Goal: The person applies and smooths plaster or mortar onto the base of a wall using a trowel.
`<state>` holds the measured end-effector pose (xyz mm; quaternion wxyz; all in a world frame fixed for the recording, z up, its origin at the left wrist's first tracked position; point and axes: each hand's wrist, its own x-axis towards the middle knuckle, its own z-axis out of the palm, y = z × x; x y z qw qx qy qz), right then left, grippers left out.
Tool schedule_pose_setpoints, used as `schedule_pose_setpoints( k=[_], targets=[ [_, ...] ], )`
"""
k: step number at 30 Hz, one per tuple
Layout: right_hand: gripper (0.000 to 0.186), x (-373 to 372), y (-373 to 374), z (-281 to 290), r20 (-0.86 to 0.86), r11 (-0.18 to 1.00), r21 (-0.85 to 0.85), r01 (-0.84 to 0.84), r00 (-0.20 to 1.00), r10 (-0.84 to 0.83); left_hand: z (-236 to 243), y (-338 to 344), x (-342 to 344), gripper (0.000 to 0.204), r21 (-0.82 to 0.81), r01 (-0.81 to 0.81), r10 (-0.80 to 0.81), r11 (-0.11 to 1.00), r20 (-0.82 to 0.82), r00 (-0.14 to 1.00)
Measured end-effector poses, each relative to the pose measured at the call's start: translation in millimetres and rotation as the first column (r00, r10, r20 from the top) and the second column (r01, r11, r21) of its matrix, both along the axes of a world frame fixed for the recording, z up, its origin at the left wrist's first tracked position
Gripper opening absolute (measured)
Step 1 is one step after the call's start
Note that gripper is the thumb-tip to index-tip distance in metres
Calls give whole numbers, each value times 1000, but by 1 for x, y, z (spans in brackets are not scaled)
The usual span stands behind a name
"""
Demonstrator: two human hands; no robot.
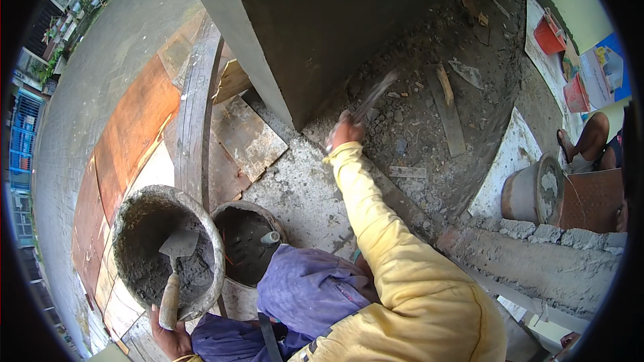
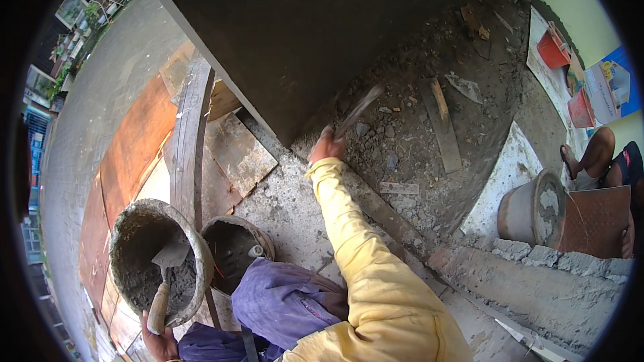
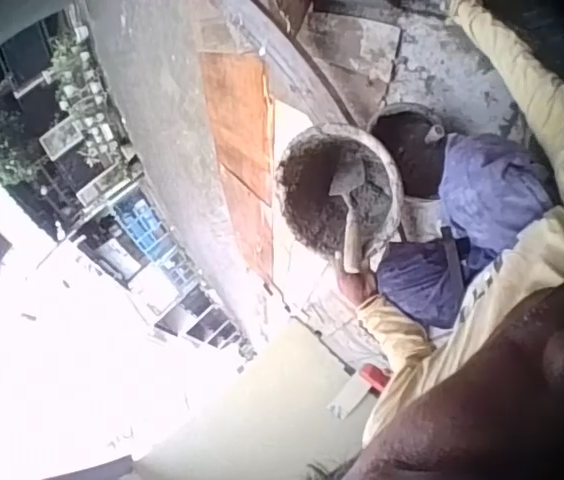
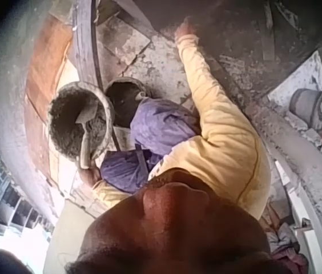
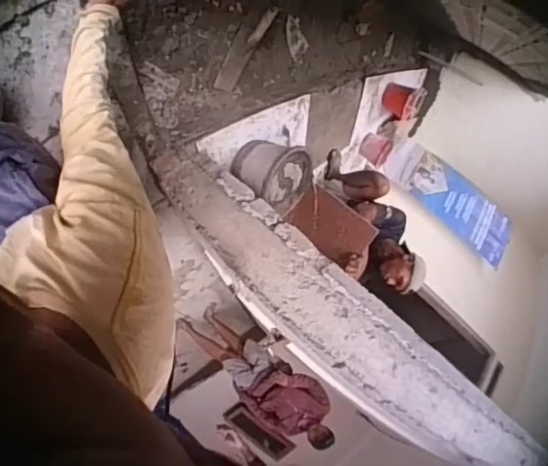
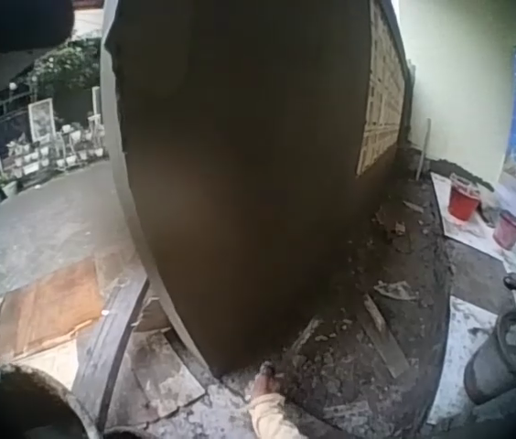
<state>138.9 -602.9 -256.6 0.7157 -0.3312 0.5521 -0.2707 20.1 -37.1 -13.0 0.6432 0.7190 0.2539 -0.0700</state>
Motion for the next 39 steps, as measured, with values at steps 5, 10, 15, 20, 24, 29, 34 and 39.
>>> schedule_pose_setpoints(
  k=[5, 10, 15, 20, 24, 29, 34, 39],
  targets=[
    [36, 2, -40, 96, 393, 878, -421, 227, 918, -49, 2, 3, 2, 59, 216, 92, -87, 972, -34, 996],
    [35, 38, 18, -3, -112, 783, -612, 108, 969, -221, 7, -14, 6, 59, 364, 152, -164, 919, 3, 986],
    [35, 32, 40, -116, -79, 981, 25, -193, 978, 195, 4, -18, 3, 43, 491, 177, -210, 853, 13, 978],
    [49, 2, -27, -39, -179, 985, -151, 78, 978, -105, 9, -7, 0, 48, -191, -118, 113, 974, -40, 993],
    [36, -13, -53, 82, 260, 892, -401, 207, 960, -106, 11, -6, 3, 51, 367, 173, -158, 914, -70, 985],
    [35, -12, -67, 109, 364, 557, -785, 271, 929, 61, 7, -13, 10, 47, 76, -18, 19, 997, -16, 1000],
    [36, 21, 13, -74, -392, 830, -464, -309, 912, 120, 2, -13, 14, 40, -222, -157, 139, 962, -93, 986],
    [26, -20, -12, -133, -222, 952, 32, -305, 926, 304, -7, 2, 0, 52, -155, -50, 53, 987, 14, 999]
  ],
)
